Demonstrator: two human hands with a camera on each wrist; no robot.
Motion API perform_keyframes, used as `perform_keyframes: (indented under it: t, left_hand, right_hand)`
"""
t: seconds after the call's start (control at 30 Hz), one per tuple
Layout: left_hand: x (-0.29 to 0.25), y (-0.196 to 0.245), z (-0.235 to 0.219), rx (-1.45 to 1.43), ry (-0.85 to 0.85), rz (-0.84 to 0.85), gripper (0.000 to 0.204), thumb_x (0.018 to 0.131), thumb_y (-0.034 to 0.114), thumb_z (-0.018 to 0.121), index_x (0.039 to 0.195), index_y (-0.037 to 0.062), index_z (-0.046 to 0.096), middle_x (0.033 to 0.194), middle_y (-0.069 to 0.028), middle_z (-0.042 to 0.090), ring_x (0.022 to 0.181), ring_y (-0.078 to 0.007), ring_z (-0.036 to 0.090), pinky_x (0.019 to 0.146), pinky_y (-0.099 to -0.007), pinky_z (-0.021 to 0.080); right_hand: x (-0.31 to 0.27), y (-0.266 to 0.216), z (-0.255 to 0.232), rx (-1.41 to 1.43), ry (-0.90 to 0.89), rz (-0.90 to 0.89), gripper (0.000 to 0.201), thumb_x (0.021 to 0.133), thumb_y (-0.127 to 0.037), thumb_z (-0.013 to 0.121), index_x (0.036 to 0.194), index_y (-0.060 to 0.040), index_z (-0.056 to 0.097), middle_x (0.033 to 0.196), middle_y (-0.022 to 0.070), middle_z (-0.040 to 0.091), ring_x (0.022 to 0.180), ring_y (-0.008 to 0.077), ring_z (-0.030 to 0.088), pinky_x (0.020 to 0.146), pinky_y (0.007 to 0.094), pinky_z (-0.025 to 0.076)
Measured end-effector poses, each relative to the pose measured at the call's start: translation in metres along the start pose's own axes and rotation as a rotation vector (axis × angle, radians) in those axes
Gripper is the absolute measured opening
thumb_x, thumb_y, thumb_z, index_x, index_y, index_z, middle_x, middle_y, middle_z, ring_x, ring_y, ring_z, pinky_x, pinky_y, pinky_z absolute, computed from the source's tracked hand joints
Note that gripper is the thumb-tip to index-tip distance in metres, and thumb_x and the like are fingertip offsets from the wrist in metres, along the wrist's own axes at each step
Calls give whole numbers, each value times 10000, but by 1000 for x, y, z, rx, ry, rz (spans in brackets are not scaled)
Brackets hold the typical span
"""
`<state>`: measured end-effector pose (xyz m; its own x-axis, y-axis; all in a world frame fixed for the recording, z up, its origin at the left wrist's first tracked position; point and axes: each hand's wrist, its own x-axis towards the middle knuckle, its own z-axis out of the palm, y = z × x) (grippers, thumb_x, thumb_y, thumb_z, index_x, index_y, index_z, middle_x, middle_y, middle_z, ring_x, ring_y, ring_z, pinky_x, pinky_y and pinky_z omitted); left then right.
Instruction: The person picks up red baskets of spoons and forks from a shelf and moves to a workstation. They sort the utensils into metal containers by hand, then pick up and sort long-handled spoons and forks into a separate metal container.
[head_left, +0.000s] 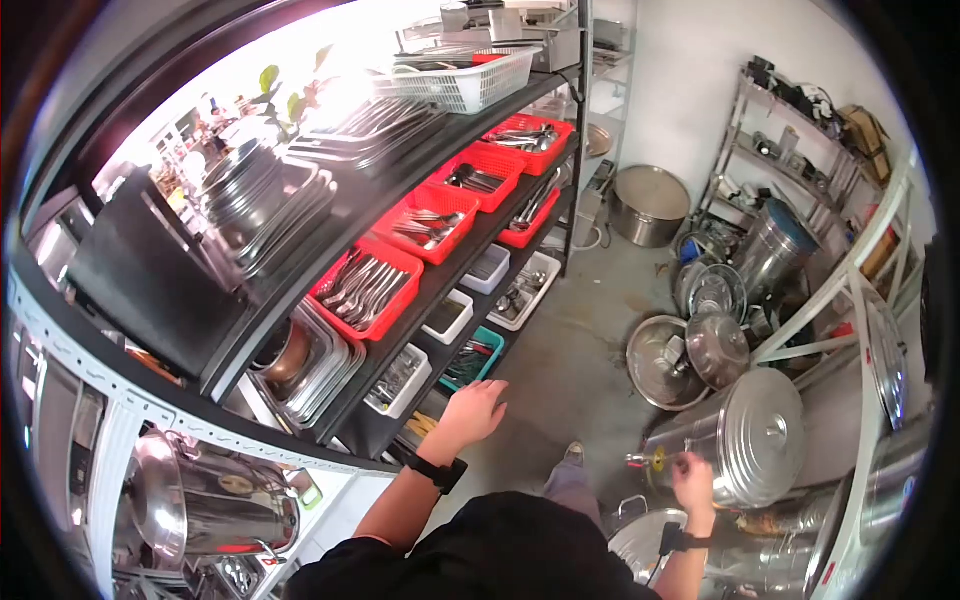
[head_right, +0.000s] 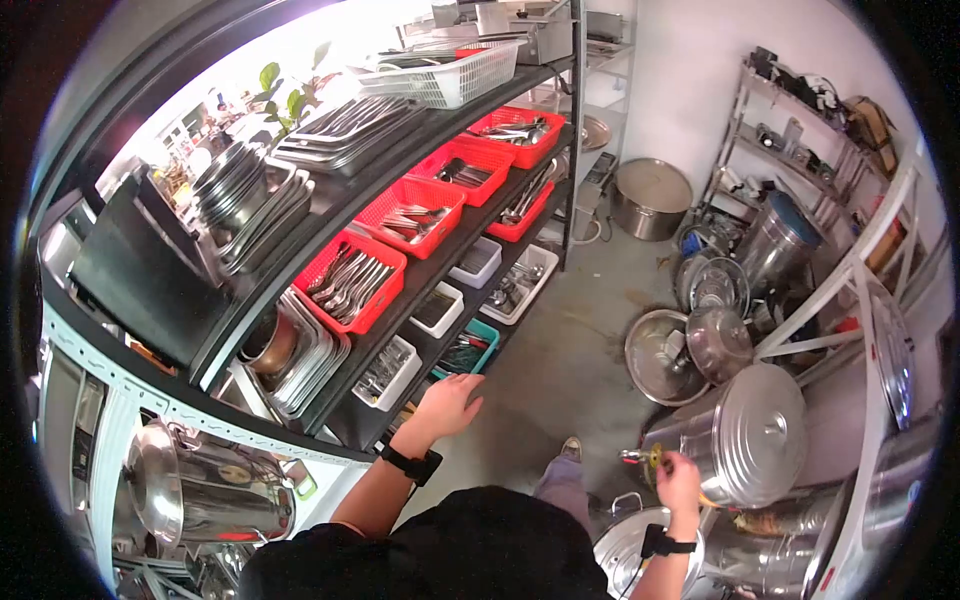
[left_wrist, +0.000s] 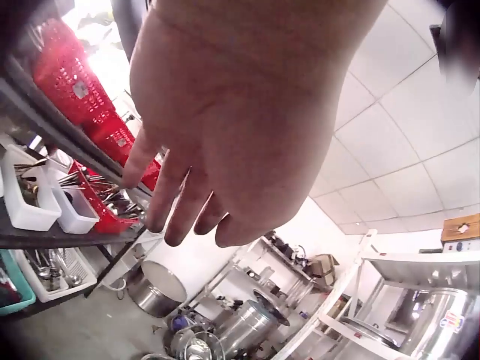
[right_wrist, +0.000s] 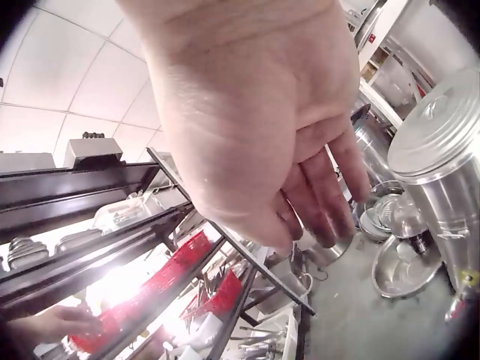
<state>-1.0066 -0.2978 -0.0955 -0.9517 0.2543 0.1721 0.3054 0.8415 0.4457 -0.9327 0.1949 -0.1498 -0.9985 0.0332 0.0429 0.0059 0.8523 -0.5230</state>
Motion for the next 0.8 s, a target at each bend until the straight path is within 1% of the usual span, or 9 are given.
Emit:
perform_keyframes:
  t: [0.03,0.13,0.27,0.37,0.43,0.53,0.63,0.73,0.8]
  left_hand:
    - [13,-1,2,9,-4,-15,387,945,223,673,1280,31,639,1184,-185,714,1127,-393,657,981,-479,532]
    - [60,-4,-6,105,34,-129,389,932,215,682,1276,41,627,1171,-175,701,1127,-385,659,968,-474,538]
    - [127,-7,-29,76,178,-204,435,915,191,696,1304,21,601,1169,-190,676,1131,-397,646,965,-474,535]
    - [162,-7,-41,152,351,-297,399,914,169,713,1272,19,623,1163,-185,671,1109,-393,644,964,-468,528]
    - [179,-12,-45,153,444,-372,403,905,155,720,1275,29,622,1161,-181,668,1099,-389,640,952,-467,529]
    - [197,-35,-43,185,495,-447,427,890,145,731,1282,25,615,1172,-177,659,1114,-386,628,954,-468,527]
    - [219,-62,-48,276,563,-438,469,881,144,746,1306,11,597,1217,-188,634,1129,-390,607,970,-469,521]
    - [247,-83,-58,338,607,-526,489,878,152,753,1315,6,590,1233,-195,631,1143,-394,605,984,-463,519]
    - [266,-108,-57,355,641,-544,511,874,187,773,1314,7,589,1253,-194,629,1162,-395,598,1007,-461,508]
  right_hand:
    - [27,5,-3,26,40,16,237,828,-67,754,1055,-1,733,912,165,758,805,333,736,750,437,580]
    - [122,38,-5,-4,35,-101,248,830,-68,758,1068,-3,729,917,162,756,826,326,739,768,425,581]
    - [255,21,-19,91,-52,-199,259,853,-86,740,1098,-3,719,995,182,745,879,340,729,799,427,577]
    - [333,-18,-23,-3,-137,-275,266,856,-106,735,1105,-12,725,1019,176,744,902,345,722,818,433,573]
    - [382,-42,-9,109,-156,-393,274,856,-123,735,1108,-15,729,1029,172,744,920,352,715,827,440,570]
    - [447,-77,15,100,-213,-555,295,870,-160,737,1127,-16,717,1057,185,726,941,376,707,833,455,562]
    - [499,-116,39,122,-278,-575,287,877,-161,729,1122,-14,713,1068,187,724,971,378,702,854,448,561]
    - [543,-161,53,92,-315,-660,278,875,-145,728,1118,-13,711,1085,185,719,994,378,695,880,447,560]
    - [568,-202,61,230,-359,-770,293,873,-127,727,1141,-10,704,1125,192,703,1039,389,677,906,450,556]
